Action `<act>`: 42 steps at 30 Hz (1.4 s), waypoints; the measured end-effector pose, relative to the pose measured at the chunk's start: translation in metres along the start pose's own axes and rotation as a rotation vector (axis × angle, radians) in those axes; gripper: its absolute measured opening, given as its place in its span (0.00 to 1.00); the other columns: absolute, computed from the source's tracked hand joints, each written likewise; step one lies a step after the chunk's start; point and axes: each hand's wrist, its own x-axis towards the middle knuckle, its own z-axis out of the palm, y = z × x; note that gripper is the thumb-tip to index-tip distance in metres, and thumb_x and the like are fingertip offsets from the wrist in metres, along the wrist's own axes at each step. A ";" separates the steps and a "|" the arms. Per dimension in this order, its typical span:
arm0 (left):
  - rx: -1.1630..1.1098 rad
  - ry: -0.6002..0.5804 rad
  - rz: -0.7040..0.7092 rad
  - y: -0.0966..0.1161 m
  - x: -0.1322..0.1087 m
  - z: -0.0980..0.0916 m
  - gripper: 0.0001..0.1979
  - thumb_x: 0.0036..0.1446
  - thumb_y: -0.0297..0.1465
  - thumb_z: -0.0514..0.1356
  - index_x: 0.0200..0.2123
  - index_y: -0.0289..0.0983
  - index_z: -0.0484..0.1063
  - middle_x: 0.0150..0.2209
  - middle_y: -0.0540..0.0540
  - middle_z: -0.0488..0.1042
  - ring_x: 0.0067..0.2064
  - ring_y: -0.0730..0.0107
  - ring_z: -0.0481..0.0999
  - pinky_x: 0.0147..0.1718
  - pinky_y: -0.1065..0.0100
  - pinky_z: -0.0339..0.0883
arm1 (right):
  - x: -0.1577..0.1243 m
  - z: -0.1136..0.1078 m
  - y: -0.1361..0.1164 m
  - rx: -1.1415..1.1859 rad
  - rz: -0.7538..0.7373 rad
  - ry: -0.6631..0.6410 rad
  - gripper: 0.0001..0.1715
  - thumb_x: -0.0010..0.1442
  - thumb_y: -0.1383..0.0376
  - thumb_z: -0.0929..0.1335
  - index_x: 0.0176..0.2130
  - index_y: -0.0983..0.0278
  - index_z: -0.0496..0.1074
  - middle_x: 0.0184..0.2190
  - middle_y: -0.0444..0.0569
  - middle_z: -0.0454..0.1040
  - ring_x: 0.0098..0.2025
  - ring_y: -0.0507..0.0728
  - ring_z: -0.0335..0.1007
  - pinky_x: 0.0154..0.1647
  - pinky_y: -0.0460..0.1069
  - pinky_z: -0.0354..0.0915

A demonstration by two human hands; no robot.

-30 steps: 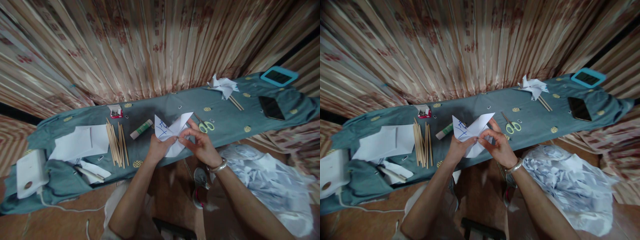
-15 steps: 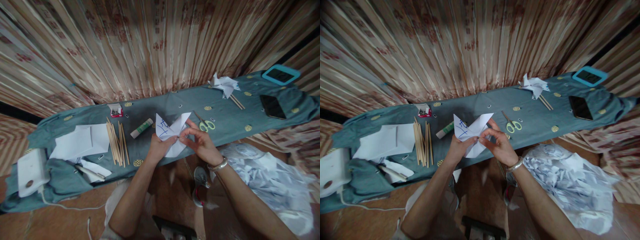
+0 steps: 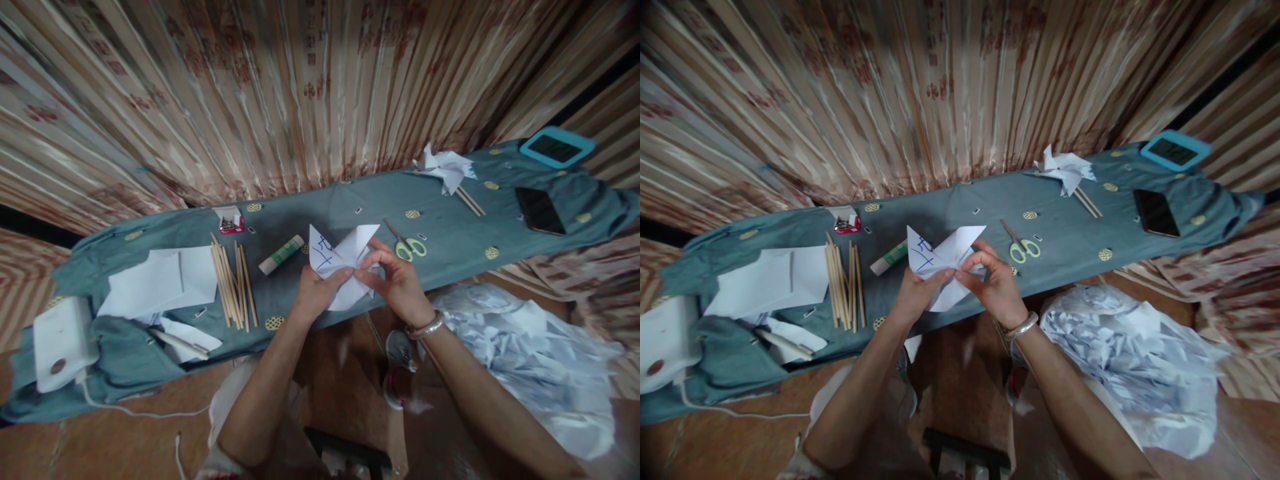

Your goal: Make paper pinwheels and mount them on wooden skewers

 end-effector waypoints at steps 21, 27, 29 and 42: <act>-0.083 -0.043 -0.123 -0.012 -0.005 -0.001 0.19 0.35 0.38 0.73 0.30 0.32 0.79 0.30 0.46 0.80 0.29 0.70 0.76 0.33 0.69 0.70 | -0.002 -0.008 -0.011 0.309 0.473 -0.085 0.20 0.36 0.59 0.79 0.29 0.65 0.76 0.22 0.41 0.76 0.22 0.49 0.66 0.23 0.45 0.62; -0.077 -0.045 -0.149 -0.012 -0.008 0.000 0.21 0.34 0.40 0.74 0.31 0.32 0.79 0.31 0.45 0.81 0.30 0.69 0.76 0.34 0.68 0.71 | -0.001 -0.010 -0.009 0.343 0.511 -0.100 0.21 0.30 0.61 0.81 0.27 0.64 0.77 0.22 0.41 0.77 0.22 0.51 0.68 0.25 0.46 0.65; -0.063 -0.039 -0.149 -0.012 -0.008 0.000 0.21 0.34 0.40 0.73 0.31 0.32 0.79 0.30 0.45 0.80 0.29 0.69 0.76 0.34 0.67 0.71 | -0.002 -0.010 -0.009 0.350 0.525 -0.102 0.21 0.30 0.62 0.81 0.28 0.64 0.78 0.22 0.42 0.77 0.22 0.51 0.69 0.25 0.46 0.65; 0.078 0.048 -0.126 -0.011 -0.007 -0.002 0.14 0.35 0.36 0.72 0.25 0.32 0.77 0.25 0.48 0.78 0.26 0.71 0.73 0.28 0.71 0.66 | -0.004 -0.007 -0.003 0.348 0.475 -0.112 0.18 0.37 0.59 0.79 0.29 0.64 0.77 0.22 0.41 0.76 0.21 0.49 0.67 0.23 0.45 0.62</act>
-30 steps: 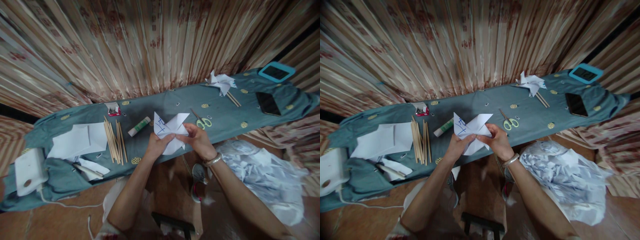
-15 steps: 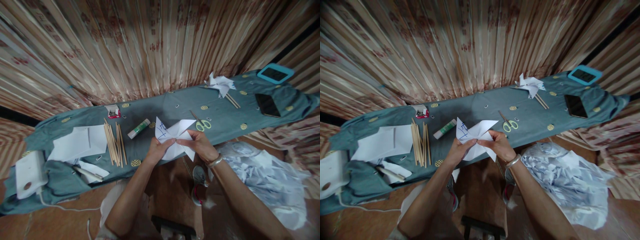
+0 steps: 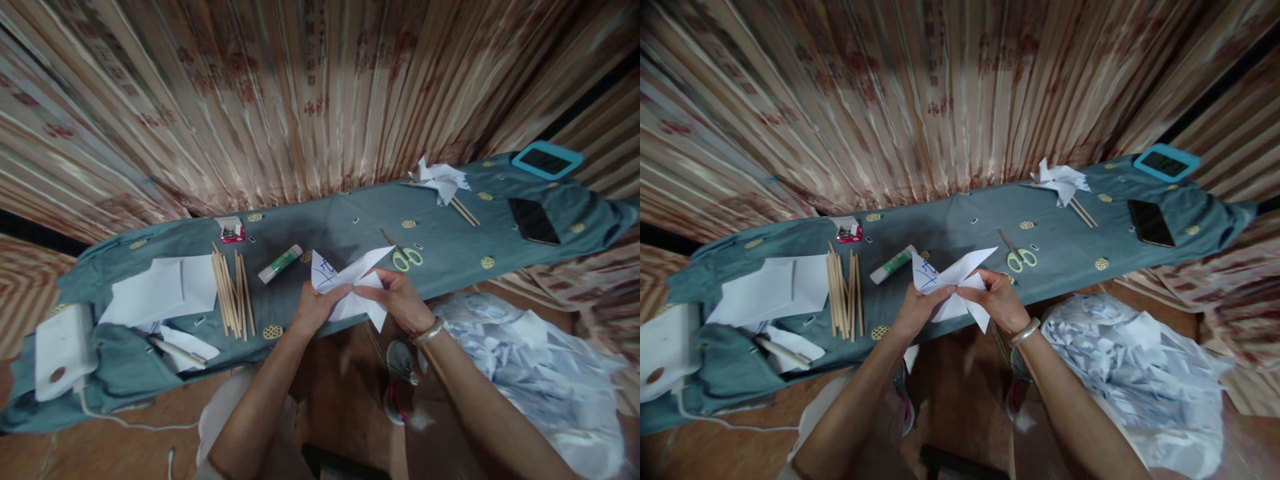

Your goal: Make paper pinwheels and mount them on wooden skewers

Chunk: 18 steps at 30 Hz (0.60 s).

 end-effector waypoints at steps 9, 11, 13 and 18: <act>0.015 0.011 -0.019 0.000 0.000 0.000 0.16 0.32 0.39 0.72 0.22 0.33 0.77 0.23 0.45 0.78 0.25 0.69 0.73 0.26 0.70 0.67 | 0.001 -0.001 0.004 0.028 0.034 -0.012 0.20 0.38 0.59 0.79 0.33 0.64 0.78 0.26 0.43 0.79 0.24 0.52 0.71 0.27 0.47 0.66; -0.001 0.016 -0.019 0.001 0.000 0.001 0.16 0.31 0.39 0.73 0.21 0.33 0.77 0.23 0.45 0.78 0.25 0.68 0.74 0.26 0.69 0.67 | 0.002 -0.001 0.004 0.038 0.039 -0.012 0.20 0.38 0.60 0.79 0.33 0.64 0.78 0.26 0.43 0.80 0.24 0.53 0.72 0.26 0.48 0.67; -0.029 0.015 -0.015 0.002 0.001 0.001 0.16 0.29 0.38 0.73 0.22 0.33 0.78 0.24 0.45 0.79 0.26 0.68 0.74 0.27 0.69 0.68 | 0.002 0.000 0.004 0.047 0.042 -0.013 0.20 0.37 0.60 0.79 0.32 0.64 0.78 0.26 0.44 0.80 0.23 0.53 0.72 0.26 0.48 0.67; -0.077 0.008 -0.005 0.004 0.000 0.003 0.15 0.30 0.36 0.74 0.22 0.33 0.78 0.25 0.45 0.79 0.26 0.68 0.74 0.27 0.68 0.69 | 0.000 0.002 0.002 0.074 0.042 -0.032 0.19 0.36 0.60 0.79 0.31 0.63 0.78 0.26 0.44 0.80 0.23 0.53 0.72 0.26 0.48 0.67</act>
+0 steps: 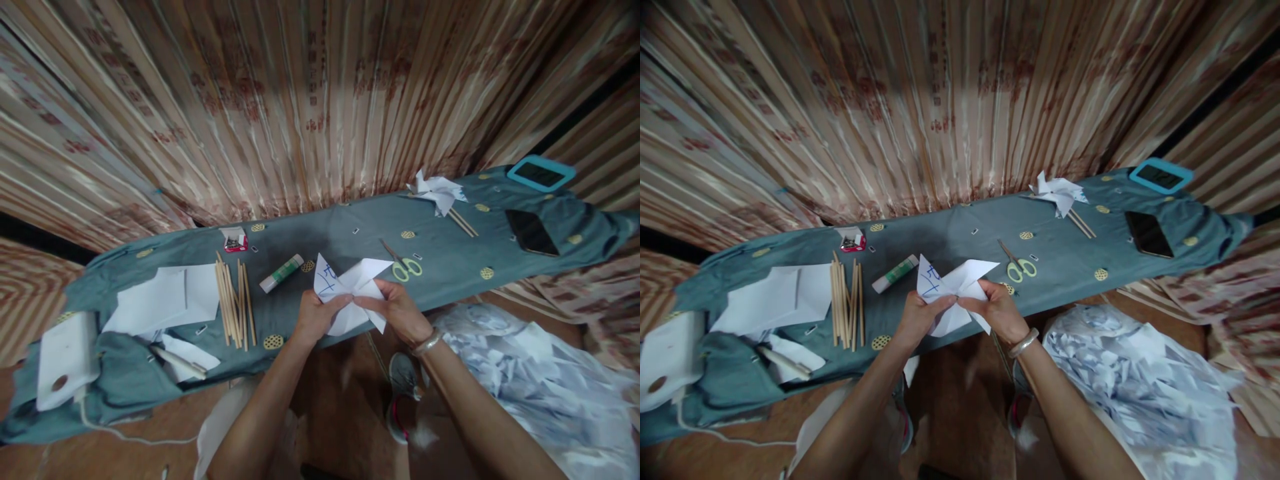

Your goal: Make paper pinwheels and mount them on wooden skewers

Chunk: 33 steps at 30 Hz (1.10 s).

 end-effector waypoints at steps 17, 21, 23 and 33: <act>0.008 0.008 0.044 -0.006 -0.001 0.001 0.13 0.33 0.36 0.72 0.21 0.33 0.77 0.24 0.47 0.78 0.25 0.71 0.72 0.26 0.70 0.66 | 0.000 0.000 0.003 0.000 -0.005 0.020 0.19 0.35 0.59 0.80 0.29 0.63 0.78 0.25 0.44 0.79 0.22 0.52 0.70 0.25 0.48 0.66; 0.026 0.023 0.054 -0.006 0.000 0.001 0.11 0.33 0.35 0.71 0.20 0.34 0.77 0.23 0.48 0.78 0.25 0.71 0.72 0.25 0.71 0.65 | 0.000 0.001 0.003 -0.011 -0.014 0.030 0.20 0.33 0.59 0.80 0.29 0.63 0.78 0.24 0.44 0.79 0.22 0.52 0.69 0.24 0.48 0.66; 0.029 0.027 0.058 -0.004 0.000 0.001 0.11 0.33 0.35 0.71 0.20 0.34 0.77 0.23 0.48 0.78 0.24 0.71 0.71 0.25 0.71 0.65 | 0.001 0.001 0.003 -0.003 -0.014 0.030 0.20 0.33 0.59 0.80 0.29 0.63 0.78 0.24 0.43 0.79 0.22 0.53 0.70 0.25 0.48 0.66; 0.035 0.060 0.026 0.007 -0.003 0.004 0.13 0.30 0.36 0.73 0.18 0.34 0.76 0.22 0.47 0.78 0.23 0.70 0.73 0.23 0.71 0.66 | 0.002 0.003 0.003 0.004 -0.020 0.048 0.18 0.34 0.59 0.79 0.28 0.62 0.78 0.23 0.43 0.79 0.22 0.54 0.71 0.25 0.49 0.67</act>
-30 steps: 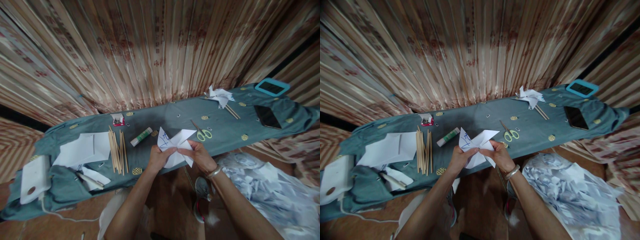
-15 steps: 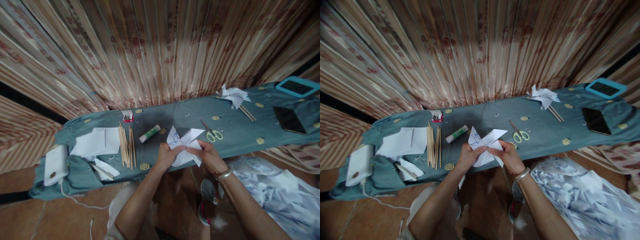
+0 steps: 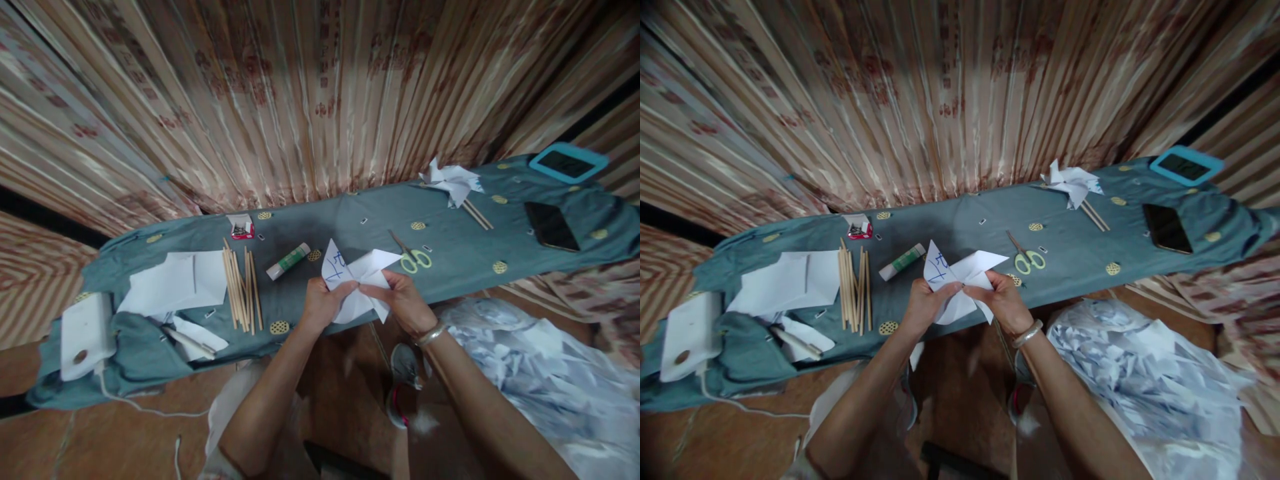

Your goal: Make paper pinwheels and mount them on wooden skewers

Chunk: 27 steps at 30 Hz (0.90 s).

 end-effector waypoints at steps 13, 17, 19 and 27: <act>-0.093 -0.065 -0.059 -0.007 0.000 -0.002 0.17 0.29 0.36 0.74 0.23 0.32 0.77 0.25 0.47 0.78 0.25 0.71 0.74 0.28 0.69 0.68 | 0.001 -0.003 0.001 0.000 0.005 -0.012 0.21 0.34 0.59 0.80 0.30 0.62 0.78 0.25 0.43 0.79 0.23 0.54 0.72 0.26 0.49 0.67; -0.132 -0.071 -0.090 -0.006 -0.001 -0.002 0.17 0.28 0.35 0.74 0.24 0.32 0.78 0.25 0.47 0.78 0.25 0.71 0.74 0.29 0.69 0.68 | 0.001 -0.004 0.001 -0.008 0.020 -0.030 0.20 0.34 0.59 0.80 0.29 0.63 0.77 0.25 0.43 0.79 0.22 0.53 0.71 0.25 0.48 0.67; -0.160 -0.073 -0.098 -0.005 -0.001 -0.001 0.17 0.27 0.34 0.75 0.24 0.32 0.77 0.25 0.47 0.78 0.25 0.72 0.74 0.29 0.69 0.68 | 0.001 -0.004 0.002 -0.013 0.028 -0.040 0.18 0.34 0.59 0.80 0.27 0.64 0.77 0.23 0.43 0.79 0.22 0.52 0.70 0.24 0.47 0.66; -0.202 -0.086 -0.124 -0.004 -0.003 -0.001 0.17 0.25 0.33 0.75 0.23 0.32 0.78 0.24 0.48 0.78 0.24 0.73 0.73 0.28 0.70 0.67 | 0.000 -0.002 -0.001 -0.010 0.048 -0.062 0.17 0.36 0.59 0.79 0.27 0.64 0.78 0.23 0.43 0.78 0.22 0.52 0.70 0.23 0.46 0.65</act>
